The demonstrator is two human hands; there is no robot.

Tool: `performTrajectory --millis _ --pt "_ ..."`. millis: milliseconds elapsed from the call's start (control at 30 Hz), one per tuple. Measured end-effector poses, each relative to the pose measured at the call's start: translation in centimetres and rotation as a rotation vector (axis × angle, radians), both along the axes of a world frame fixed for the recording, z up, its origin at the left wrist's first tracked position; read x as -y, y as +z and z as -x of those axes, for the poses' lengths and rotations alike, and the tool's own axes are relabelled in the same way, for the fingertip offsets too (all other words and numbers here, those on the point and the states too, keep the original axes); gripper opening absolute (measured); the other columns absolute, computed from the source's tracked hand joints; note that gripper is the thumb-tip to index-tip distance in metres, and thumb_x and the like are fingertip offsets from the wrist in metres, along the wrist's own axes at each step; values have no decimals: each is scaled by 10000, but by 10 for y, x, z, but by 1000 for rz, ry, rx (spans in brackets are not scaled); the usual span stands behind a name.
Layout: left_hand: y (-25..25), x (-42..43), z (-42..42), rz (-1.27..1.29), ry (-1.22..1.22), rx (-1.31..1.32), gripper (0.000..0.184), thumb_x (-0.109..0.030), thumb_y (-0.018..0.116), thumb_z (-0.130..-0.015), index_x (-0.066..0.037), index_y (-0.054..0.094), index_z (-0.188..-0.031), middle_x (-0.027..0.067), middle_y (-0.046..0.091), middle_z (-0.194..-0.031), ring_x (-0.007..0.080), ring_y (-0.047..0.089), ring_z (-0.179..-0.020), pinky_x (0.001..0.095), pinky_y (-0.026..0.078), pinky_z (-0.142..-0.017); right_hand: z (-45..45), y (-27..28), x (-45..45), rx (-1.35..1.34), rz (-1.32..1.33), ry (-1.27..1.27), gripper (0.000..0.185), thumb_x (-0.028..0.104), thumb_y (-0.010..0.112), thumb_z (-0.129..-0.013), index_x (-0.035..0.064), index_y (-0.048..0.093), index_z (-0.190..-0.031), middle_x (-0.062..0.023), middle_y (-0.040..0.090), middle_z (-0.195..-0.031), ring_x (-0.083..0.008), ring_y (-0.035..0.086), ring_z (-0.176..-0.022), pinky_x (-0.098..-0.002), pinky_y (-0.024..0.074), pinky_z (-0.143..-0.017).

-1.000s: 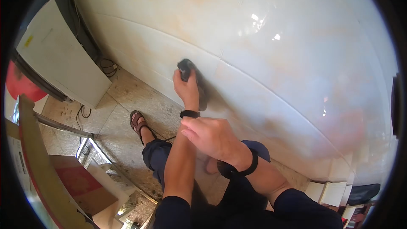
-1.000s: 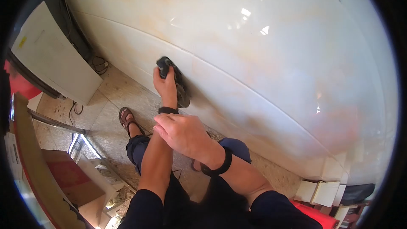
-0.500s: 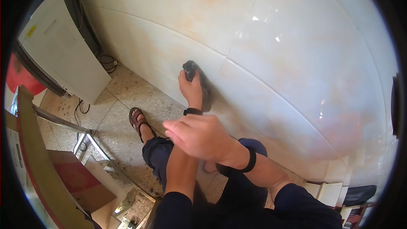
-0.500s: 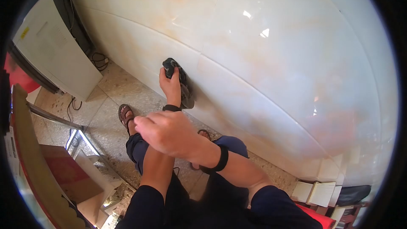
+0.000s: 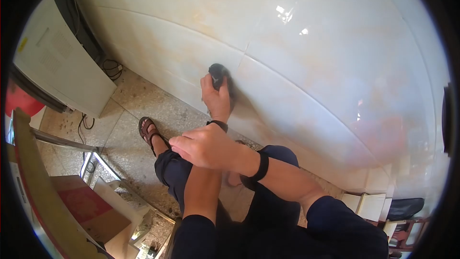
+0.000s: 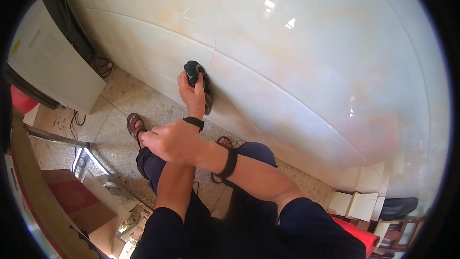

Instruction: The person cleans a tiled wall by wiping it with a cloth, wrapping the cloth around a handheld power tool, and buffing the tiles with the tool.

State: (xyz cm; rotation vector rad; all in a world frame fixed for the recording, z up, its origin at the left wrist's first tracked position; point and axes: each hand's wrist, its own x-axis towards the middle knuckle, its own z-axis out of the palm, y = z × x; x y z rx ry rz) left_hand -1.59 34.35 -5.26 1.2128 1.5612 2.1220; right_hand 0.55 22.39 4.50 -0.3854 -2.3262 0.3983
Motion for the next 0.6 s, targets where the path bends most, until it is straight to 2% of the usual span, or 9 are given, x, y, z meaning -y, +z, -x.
performTrajectory --millis 67,133,200,300,367,433,533,600 --pt "-4 3 -2 118 2 -17 232 -117 758 -874 -32 635 -1051 147 587 -994 366 599 -906 431 490 -783 -1 -3 0 51 11 9 187 119 779 -882 34 685 -1020 -78 668 -734 -258 696 -640 -366 564 -569" --pt "26 13 -10 3 -134 -108 239 -116 757 -858 -37 633 -1047 158 593 -994 381 597 -910 431 494 -780 -2 1 4 -27 43 -25 96 154 721 -902 86 671 -948 -76 654 -701 -278 701 -643 -391 567 -564" --pt "54 23 -20 -110 -225 -231 231 -98 747 -840 -42 624 -1027 160 601 -1007 419 610 -913 445 499 -761 -4 3 8 -49 54 -27 95 148 721 -903 84 673 -954 -78 652 -698 -283 702 -646 -397 569 -569" --pt "37 24 -23 -114 -202 -227 240 -66 766 -838 -13 633 -1031 164 576 -952 407 602 -853 410 496 -745 -6 1 6 -75 60 -25 91 141 720 -900 81 670 -946 -80 648 -690 -290 700 -648 -404 568 -571" --pt "21 29 -18 88 -178 -204 235 -89 768 -843 -20 634 -1025 164 581 -957 407 607 -866 421 494 -750 -7 -4 4 -76 57 -25 89 139 720 -897 79 664 -932 -80 645 -686 -293 698 -646 -405 565 -568" --pt "16 26 -13 90 -177 -224 228 -96 768 -847 -21 633 -1016 162 579 -951 406 603 -862 426 491 -749 -4 -11 -2 -42 46 -33 98 140 719 -887 76 645 -898 -81 642 -683 -298 693 -637 -405 561 -561" --pt "18 33 -11 118 -203 -218 220 -97 768 -853 -17 626 -1001 164 574 -938 408 592 -852 432 484 -744 -1 -8 2 -52 61 -16 113 145 706 -886 75 620 -864 -87 636 -681 -305 685 -623 -406 553 -545" --pt "37 28 -10 101 -230 -209 218 -91 768 -856 -13 620 -995 168 570 -932 412 584 -845 435 480 -740 2 -8 6 -66 47 -13 117 146 701 -888 73 616 -859 -90 635 -682 -309 684 -622 -410 552 -542"
